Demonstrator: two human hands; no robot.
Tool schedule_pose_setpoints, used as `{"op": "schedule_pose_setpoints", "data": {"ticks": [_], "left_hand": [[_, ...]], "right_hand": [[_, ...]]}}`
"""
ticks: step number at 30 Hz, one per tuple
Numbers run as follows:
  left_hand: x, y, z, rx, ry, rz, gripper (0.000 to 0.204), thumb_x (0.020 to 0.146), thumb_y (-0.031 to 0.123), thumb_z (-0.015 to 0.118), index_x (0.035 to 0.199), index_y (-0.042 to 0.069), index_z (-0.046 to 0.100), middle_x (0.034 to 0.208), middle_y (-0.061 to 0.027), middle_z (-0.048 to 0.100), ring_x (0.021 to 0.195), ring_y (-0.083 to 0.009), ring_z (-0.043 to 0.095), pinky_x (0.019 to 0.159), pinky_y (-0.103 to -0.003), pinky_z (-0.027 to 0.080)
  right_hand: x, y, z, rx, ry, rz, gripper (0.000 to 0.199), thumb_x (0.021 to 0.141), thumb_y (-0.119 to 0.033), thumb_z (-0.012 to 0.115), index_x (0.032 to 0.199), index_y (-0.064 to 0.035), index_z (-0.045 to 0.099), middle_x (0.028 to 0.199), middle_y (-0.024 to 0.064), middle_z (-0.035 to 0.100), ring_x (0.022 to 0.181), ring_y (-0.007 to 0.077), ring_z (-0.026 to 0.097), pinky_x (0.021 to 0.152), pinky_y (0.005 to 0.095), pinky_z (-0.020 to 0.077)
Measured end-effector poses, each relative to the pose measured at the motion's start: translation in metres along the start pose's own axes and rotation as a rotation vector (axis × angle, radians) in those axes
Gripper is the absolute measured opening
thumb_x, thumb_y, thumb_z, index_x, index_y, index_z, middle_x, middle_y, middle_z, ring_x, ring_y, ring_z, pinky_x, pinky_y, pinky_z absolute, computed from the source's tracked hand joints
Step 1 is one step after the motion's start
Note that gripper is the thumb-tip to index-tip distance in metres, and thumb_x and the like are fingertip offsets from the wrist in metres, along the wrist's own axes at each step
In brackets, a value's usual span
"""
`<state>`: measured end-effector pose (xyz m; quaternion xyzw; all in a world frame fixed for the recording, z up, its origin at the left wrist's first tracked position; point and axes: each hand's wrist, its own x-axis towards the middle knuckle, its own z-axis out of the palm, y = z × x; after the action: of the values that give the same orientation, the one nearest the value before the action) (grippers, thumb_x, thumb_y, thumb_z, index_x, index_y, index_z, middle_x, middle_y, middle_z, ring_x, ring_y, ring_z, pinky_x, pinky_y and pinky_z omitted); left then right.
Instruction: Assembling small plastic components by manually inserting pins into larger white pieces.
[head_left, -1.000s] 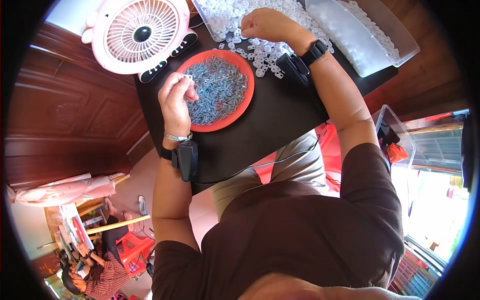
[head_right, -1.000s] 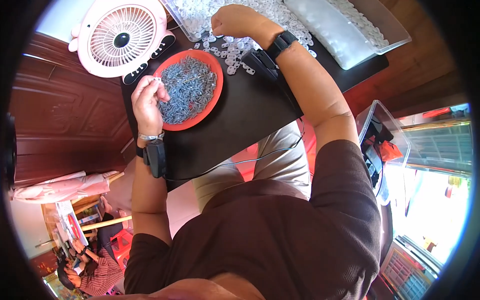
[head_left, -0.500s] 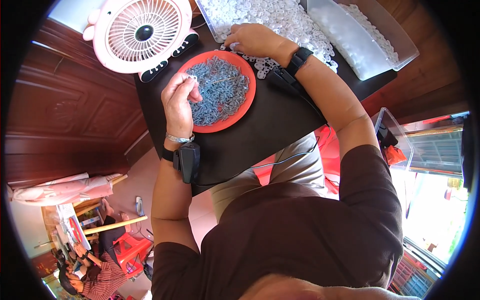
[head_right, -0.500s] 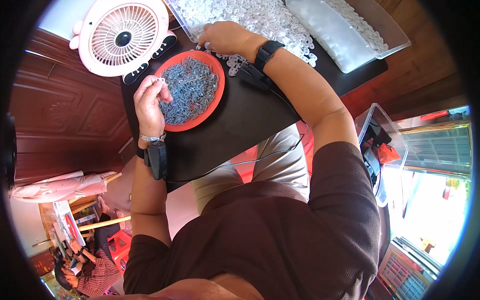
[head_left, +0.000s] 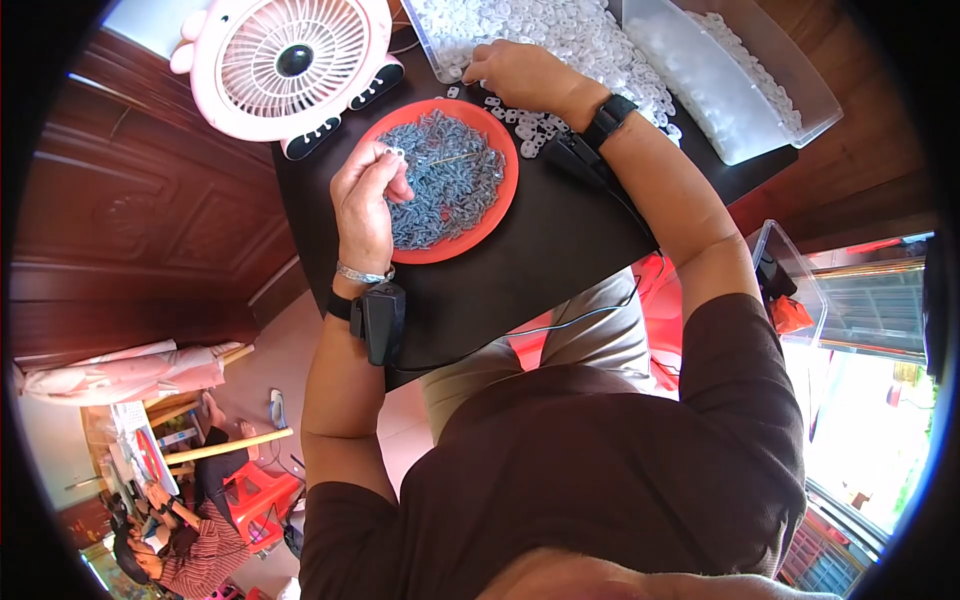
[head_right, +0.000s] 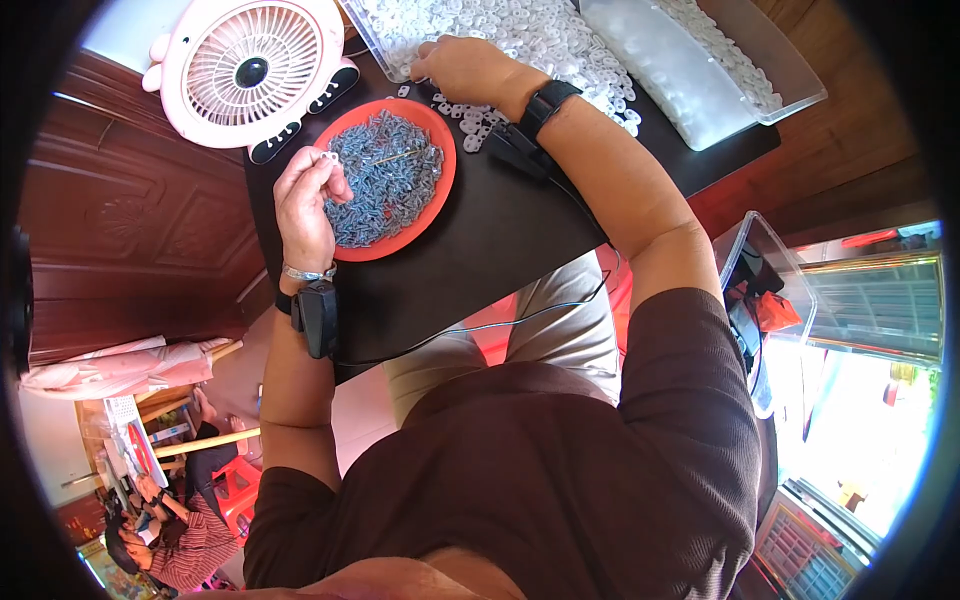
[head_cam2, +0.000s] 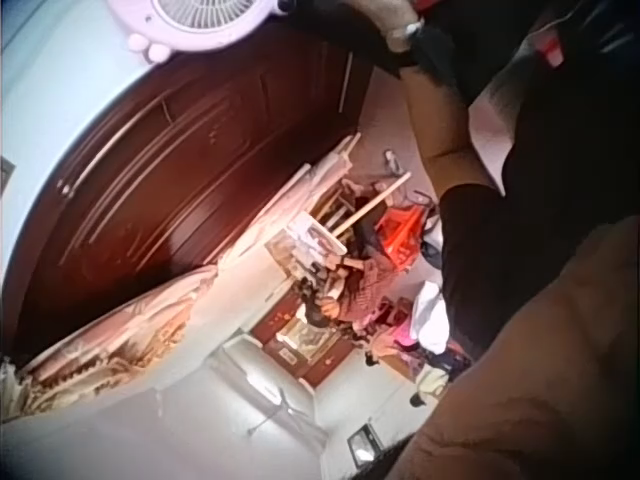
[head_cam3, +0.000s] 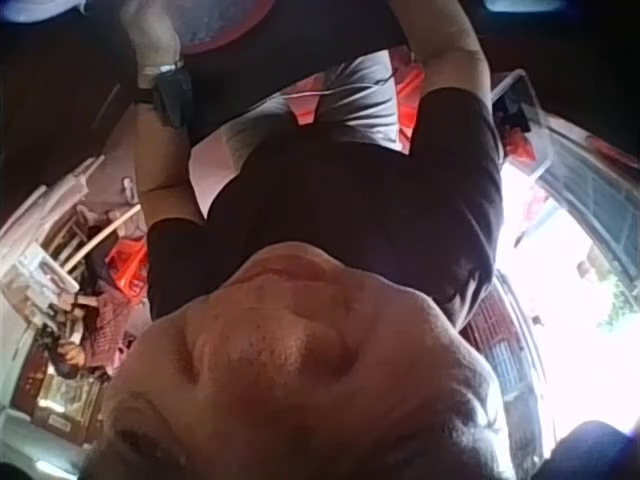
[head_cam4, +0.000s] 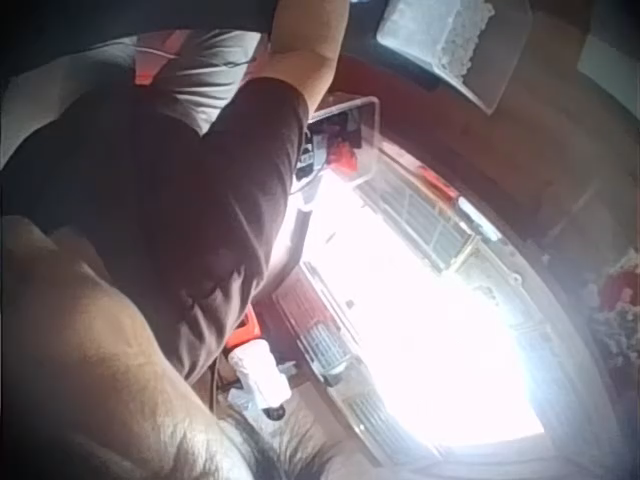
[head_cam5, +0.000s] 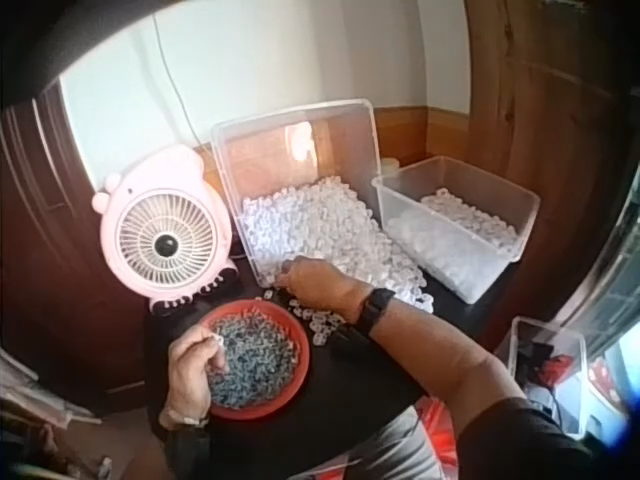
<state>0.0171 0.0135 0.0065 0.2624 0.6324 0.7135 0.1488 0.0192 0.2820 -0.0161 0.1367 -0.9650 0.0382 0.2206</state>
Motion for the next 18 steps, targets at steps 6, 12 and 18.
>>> {"op": "schedule_pose_setpoints", "data": {"ticks": [6,12,18], "left_hand": [[-0.001,-0.001,-0.002,-0.001,-0.001,-0.001,0.017,0.087,0.013,0.049,0.074,0.002,0.053,0.062,-0.0015,0.049,0.054,-0.0098,0.049,0.052,-0.022,0.038],[-0.001,-0.001,-0.001,-0.013,-0.007,0.004,0.017,0.087,0.013,0.050,0.075,0.002,0.054,0.062,-0.0019,0.049,0.054,-0.0103,0.049,0.052,-0.022,0.039],[-0.002,0.000,0.001,0.027,-0.018,-0.013,0.018,0.088,0.014,0.047,0.075,0.003,0.051,0.064,-0.0023,0.048,0.056,-0.0114,0.048,0.055,-0.023,0.038]], "right_hand": [[0.002,0.001,-0.005,0.067,-0.093,0.047,0.024,0.078,-0.008,0.054,0.098,-0.0107,0.066,0.097,0.0108,0.064,0.092,0.0300,0.061,0.076,0.0406,0.0491],[0.002,0.014,-0.018,0.219,0.077,0.195,0.017,0.083,-0.014,0.056,0.095,-0.0077,0.066,0.094,0.0101,0.066,0.087,0.0299,0.062,0.078,0.0373,0.0485],[0.000,0.008,-0.012,0.156,-0.222,0.201,0.019,0.076,-0.020,0.060,0.090,-0.0072,0.065,0.085,0.0100,0.064,0.083,0.0297,0.061,0.074,0.0406,0.0474]]}}
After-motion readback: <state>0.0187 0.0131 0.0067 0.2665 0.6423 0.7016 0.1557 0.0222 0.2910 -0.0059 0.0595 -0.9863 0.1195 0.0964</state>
